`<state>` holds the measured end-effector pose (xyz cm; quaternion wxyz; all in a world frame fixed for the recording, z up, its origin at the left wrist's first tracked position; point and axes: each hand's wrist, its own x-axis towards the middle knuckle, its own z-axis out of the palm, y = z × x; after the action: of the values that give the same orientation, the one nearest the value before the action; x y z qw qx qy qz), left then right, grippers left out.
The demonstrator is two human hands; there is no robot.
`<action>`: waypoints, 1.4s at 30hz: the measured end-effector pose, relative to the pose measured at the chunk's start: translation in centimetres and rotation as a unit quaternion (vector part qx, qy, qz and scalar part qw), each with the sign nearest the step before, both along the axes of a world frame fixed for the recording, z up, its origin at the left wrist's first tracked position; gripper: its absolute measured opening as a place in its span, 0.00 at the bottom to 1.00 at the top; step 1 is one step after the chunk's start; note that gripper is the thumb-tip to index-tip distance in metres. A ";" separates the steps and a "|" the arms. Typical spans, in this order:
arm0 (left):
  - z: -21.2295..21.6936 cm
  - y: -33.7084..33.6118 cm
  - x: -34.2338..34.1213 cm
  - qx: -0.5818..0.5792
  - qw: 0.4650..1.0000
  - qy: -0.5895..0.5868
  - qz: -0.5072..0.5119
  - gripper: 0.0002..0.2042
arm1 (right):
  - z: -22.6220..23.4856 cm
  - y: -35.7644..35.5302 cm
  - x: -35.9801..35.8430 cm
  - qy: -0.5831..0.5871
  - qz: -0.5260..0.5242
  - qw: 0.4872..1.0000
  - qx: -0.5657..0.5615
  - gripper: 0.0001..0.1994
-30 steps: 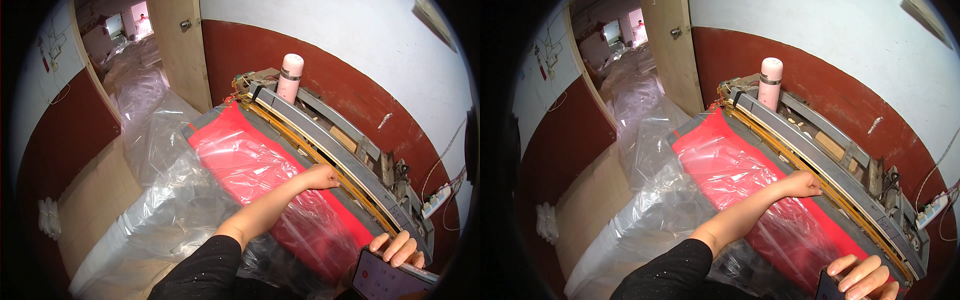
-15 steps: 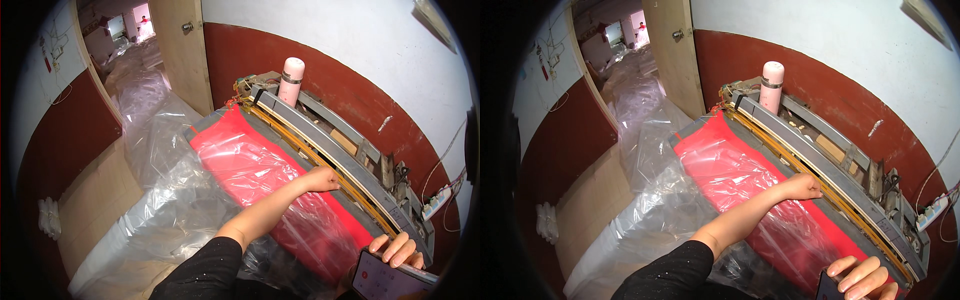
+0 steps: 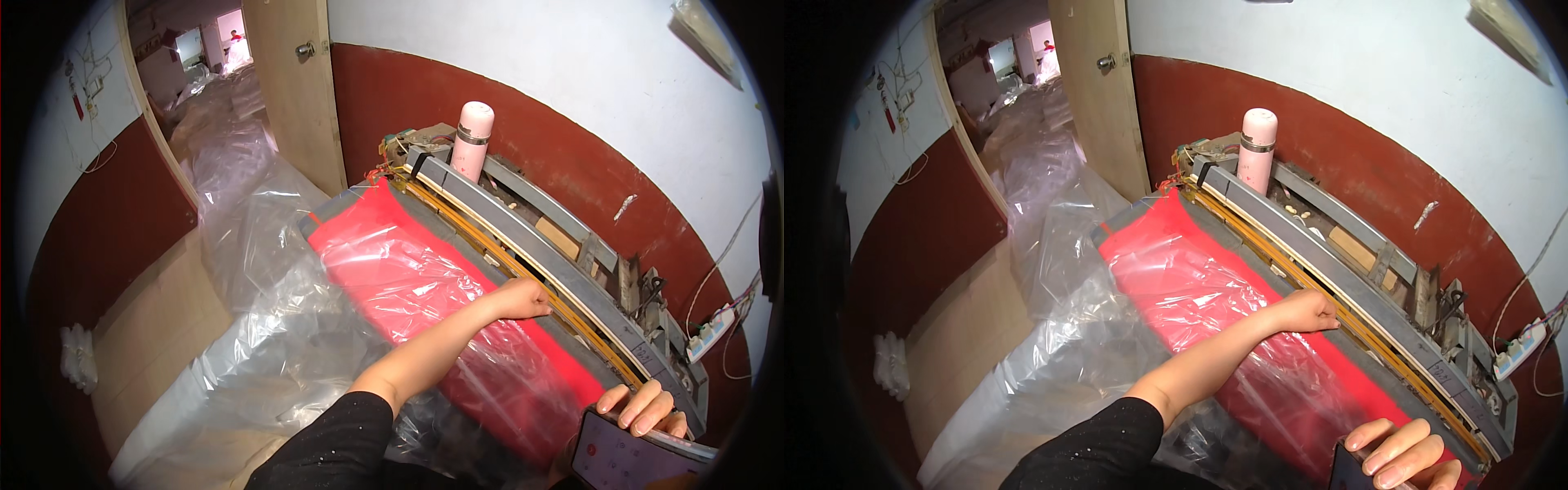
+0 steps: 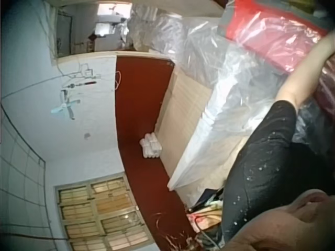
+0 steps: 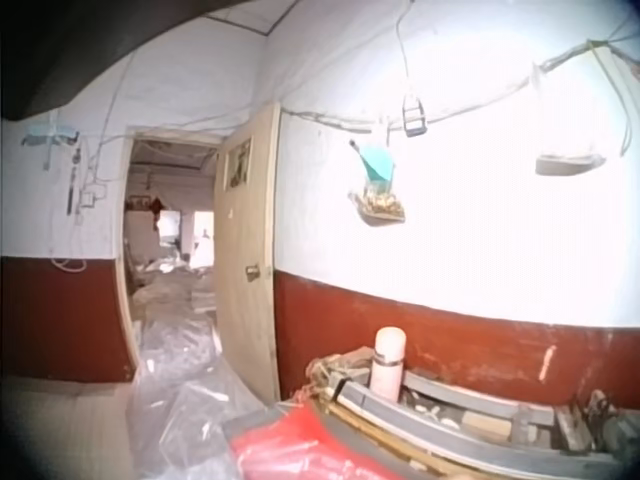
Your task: The person spreads and seals plastic sheeting on a heat-sealing machine by hand, then picks up a smartphone while holding the plastic in place.
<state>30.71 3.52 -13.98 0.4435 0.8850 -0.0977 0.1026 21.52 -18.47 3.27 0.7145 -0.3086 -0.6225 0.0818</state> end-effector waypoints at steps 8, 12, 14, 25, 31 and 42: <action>-0.2 0.0 0.0 -0.006 1.000 -0.014 0.001 0.15 | -0.2 0.1 0.0 0.012 -0.003 1.000 0.017 0.19; -0.4 0.2 0.1 -0.002 1.000 -0.015 0.000 0.15 | 0.1 -0.1 -0.2 0.006 0.003 1.000 -0.003 0.19; -0.3 0.1 0.2 -0.004 1.000 -0.019 -0.003 0.15 | 0.1 -0.2 -0.3 0.011 0.002 1.000 -0.009 0.19; 0.0 0.0 0.1 -0.019 1.000 0.004 -0.005 0.14 | -0.3 0.2 0.2 0.012 -0.013 0.999 0.033 0.18; -0.4 0.1 0.3 0.017 1.000 -0.016 -0.005 0.15 | -0.4 0.2 0.3 0.007 -0.016 0.999 0.028 0.18; -0.3 0.0 0.2 -0.001 1.000 -0.021 -0.003 0.14 | -0.1 0.2 0.1 0.007 -0.006 1.000 0.014 0.19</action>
<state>30.91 3.54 -14.25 0.4421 0.8822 -0.1092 0.1199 21.64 -18.29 3.14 0.7236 -0.3018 -0.6165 0.0715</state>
